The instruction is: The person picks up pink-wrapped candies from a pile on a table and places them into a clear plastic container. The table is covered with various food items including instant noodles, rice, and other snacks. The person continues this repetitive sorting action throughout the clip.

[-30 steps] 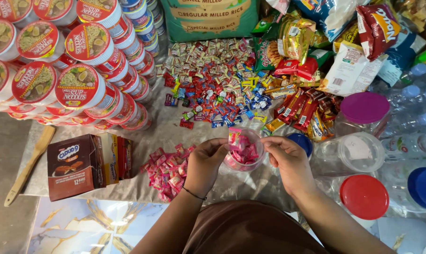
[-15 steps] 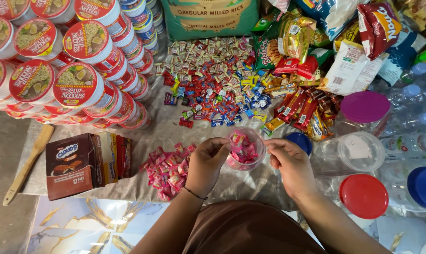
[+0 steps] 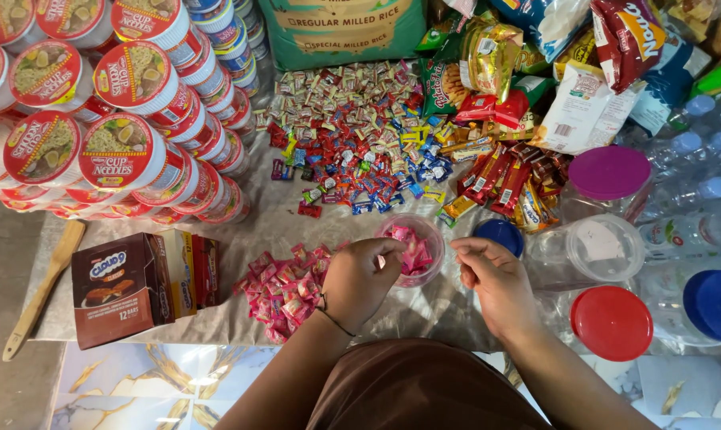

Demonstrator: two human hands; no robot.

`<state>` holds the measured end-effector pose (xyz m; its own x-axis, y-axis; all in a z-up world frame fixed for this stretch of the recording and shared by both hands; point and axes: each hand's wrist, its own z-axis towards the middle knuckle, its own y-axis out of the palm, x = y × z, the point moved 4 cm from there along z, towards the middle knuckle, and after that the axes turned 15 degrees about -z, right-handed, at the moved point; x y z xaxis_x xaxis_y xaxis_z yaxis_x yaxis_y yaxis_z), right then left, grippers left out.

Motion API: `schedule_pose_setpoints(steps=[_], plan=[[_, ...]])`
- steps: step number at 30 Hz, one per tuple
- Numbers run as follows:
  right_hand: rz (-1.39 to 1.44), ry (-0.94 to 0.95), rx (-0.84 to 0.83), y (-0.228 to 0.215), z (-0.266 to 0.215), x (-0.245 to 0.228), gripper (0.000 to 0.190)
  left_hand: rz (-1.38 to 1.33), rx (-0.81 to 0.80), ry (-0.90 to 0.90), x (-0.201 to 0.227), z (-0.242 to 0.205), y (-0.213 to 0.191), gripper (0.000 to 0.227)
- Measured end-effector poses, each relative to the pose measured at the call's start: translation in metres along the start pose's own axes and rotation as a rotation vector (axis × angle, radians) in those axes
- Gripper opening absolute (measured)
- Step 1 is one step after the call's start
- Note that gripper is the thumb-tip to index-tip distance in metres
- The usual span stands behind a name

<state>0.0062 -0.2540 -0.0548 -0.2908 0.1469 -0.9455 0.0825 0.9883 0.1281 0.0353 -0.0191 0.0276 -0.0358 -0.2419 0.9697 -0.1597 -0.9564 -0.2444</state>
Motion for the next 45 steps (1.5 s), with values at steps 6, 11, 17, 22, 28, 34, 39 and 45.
schedule_pose_setpoints(steps=[6, 11, 17, 22, 28, 34, 39, 45], plan=[[-0.002, 0.014, 0.016, 0.000, -0.004, -0.003, 0.021, -0.026, -0.034, -0.016, 0.003, 0.001, 0.000, 0.022], [-0.011, 0.022, 0.029, 0.002, -0.005, -0.004, 0.022, -0.103, -0.044, 0.022, -0.001, 0.001, 0.000, 0.021], [-0.059, 0.010, 0.029, 0.006, -0.007, -0.007, 0.022, -0.247, 0.009, 0.072, -0.014, 0.000, -0.011, 0.021], [-0.272, -0.119, 0.023, 0.028, -0.020, -0.034, 0.021, -0.357, 0.113, -0.073, -0.012, 0.001, -0.037, 0.017], [-0.614, -0.531, -0.020, 0.090, -0.042, -0.092, 0.020, -0.160, 0.215, 0.242, -0.022, -0.007, -0.076, 0.027], [-0.859, -0.814, -0.109, 0.164, -0.046, -0.111, 0.018, -0.100, 0.358, 0.093, -0.073, -0.012, -0.133, 0.024], [-0.853, -0.616, -0.303, 0.219, -0.010, -0.070, 0.017, -0.012, 0.458, 0.020, -0.135, -0.024, -0.179, 0.019], [-1.079, -0.423, -0.430, 0.262, 0.046, 0.033, 0.021, 0.073, 0.446, -0.029, -0.228, -0.031, -0.189, 0.020]])
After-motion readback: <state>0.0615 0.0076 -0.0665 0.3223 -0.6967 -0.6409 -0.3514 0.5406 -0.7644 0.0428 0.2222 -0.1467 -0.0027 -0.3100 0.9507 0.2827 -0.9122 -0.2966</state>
